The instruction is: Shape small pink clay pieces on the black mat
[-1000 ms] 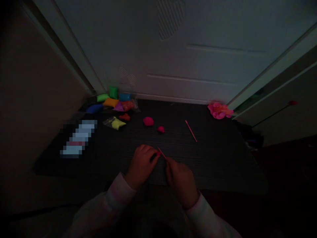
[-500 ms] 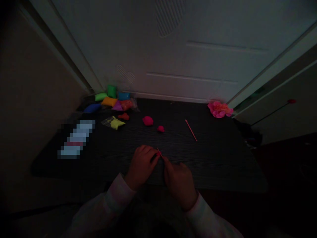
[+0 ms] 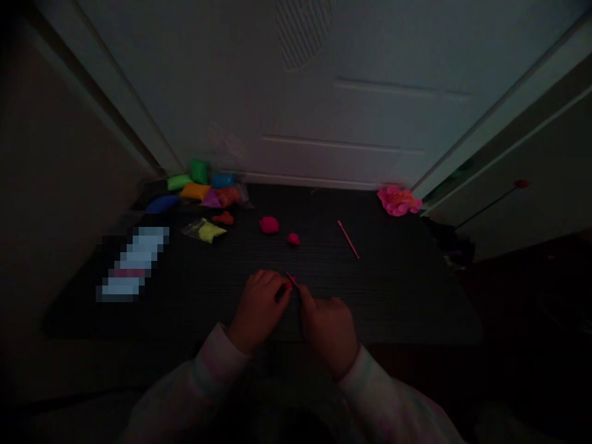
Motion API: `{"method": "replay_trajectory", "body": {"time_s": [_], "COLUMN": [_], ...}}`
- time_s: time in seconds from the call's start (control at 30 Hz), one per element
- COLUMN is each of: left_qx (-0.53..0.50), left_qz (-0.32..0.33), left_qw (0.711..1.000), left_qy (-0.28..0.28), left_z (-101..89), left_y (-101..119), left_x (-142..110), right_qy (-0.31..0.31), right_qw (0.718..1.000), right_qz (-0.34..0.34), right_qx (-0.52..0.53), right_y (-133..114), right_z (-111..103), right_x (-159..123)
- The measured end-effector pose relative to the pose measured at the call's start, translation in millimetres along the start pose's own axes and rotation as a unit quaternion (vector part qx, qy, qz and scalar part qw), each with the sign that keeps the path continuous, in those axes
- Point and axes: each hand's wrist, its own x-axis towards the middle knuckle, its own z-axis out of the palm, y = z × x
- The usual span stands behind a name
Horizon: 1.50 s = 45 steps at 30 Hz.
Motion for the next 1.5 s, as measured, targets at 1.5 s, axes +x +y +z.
{"method": "replay_trajectory", "body": {"time_s": [1.5], "left_qx": [-0.078], "left_qz": [-0.015], "left_qw": [0.991], "left_qy": [0.109], "left_z": [-24.0], "left_y": [-70], "left_x": [105], "right_qy": [0.04], "right_qw": [0.983], "right_qz": [0.142], "right_qx": [0.109], "right_y": [49], "right_z": [11], "right_x": [18]}}
